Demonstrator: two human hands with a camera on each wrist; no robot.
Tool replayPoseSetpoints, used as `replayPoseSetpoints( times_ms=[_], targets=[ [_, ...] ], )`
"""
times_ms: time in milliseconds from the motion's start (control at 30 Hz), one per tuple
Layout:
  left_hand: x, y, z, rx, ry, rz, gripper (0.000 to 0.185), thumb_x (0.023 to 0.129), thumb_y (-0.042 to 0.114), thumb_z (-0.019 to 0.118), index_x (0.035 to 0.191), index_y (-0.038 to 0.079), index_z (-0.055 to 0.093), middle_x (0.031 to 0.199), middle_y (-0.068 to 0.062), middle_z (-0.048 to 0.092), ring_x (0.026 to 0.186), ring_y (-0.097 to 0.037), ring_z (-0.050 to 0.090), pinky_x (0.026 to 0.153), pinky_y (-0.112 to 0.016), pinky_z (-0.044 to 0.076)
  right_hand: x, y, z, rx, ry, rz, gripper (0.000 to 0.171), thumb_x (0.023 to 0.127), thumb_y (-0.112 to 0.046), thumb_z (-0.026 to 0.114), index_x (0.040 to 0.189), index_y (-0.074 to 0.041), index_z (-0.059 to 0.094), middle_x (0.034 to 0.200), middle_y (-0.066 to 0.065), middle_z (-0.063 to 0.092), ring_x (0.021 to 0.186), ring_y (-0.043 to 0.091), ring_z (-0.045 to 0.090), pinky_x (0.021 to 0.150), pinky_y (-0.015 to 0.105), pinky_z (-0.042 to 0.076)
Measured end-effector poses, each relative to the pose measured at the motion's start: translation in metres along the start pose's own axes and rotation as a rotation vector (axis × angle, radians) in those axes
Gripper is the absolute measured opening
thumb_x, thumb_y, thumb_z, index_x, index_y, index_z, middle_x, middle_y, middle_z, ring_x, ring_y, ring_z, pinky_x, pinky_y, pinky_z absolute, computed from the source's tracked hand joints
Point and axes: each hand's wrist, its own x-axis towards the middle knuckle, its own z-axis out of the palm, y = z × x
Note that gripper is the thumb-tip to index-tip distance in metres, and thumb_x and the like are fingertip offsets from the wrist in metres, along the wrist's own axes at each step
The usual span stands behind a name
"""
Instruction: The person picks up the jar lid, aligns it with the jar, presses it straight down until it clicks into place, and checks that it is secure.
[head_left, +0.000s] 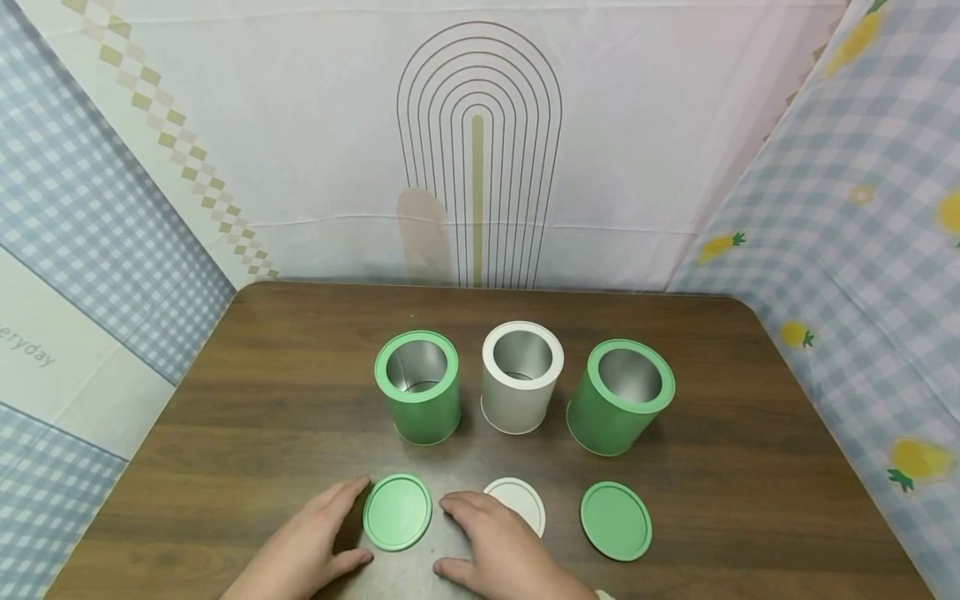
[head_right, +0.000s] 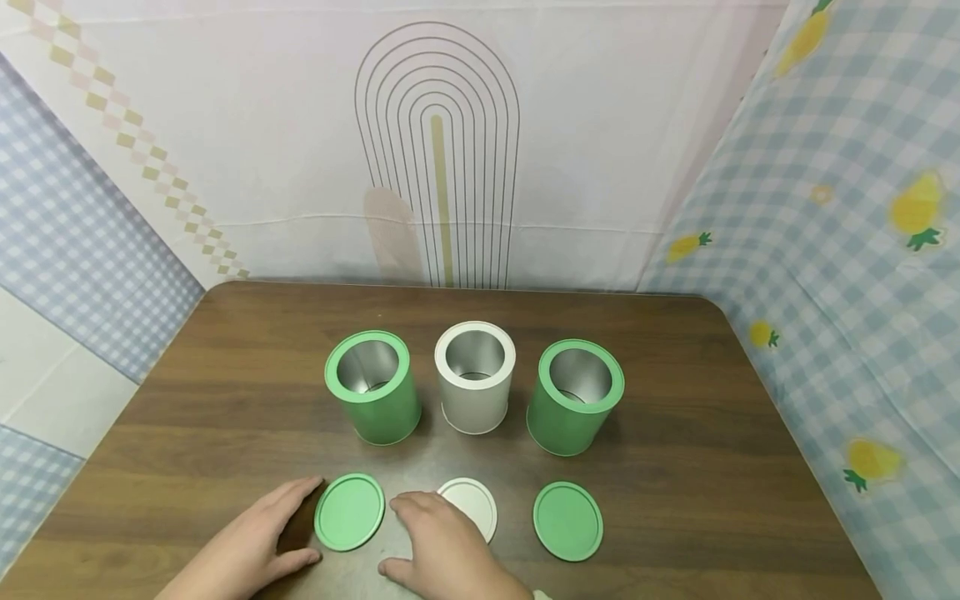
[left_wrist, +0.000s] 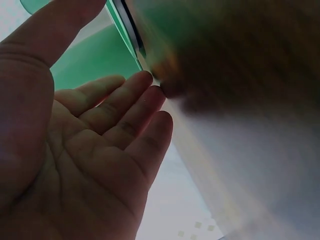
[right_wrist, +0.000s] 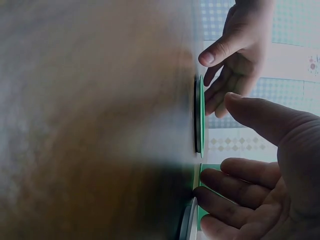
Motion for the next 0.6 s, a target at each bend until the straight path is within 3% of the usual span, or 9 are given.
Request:
replayPoseSetpoints(
  times_ms=[200,600],
  targets=[
    [0.0023,0.0016,-0.0010,-0.012,-0.038,-0.011,0.080,0.075,0.030,0.089,0.141,0.001,0.052,0.136,-0.013,0.059,0.125,-0.032,0.056,0.101,-0.051,0.049,0.0021,-0.0020,0.0003,-0.004,-0.013,-0.002,0.060,0.080,-0.039,0.083,0.128,-0.006,0.065,0.126,0.003,0.066,0.120,0.016,0.060,0.100,0.032,0.051],
    [0.0061,0.0030,0.0011,0.031,0.004,0.029,0.081,0.074,0.027,0.090,0.141,0.002,0.052,0.135,-0.010,0.060,0.123,-0.029,0.058,0.100,-0.048,0.050,0.0053,-0.0019,0.0016,-0.033,-0.025,-0.016,0.058,0.078,-0.043,0.083,0.123,-0.009,0.068,0.120,0.000,0.067,0.118,0.015,0.059,0.100,0.032,0.049]
  ],
)
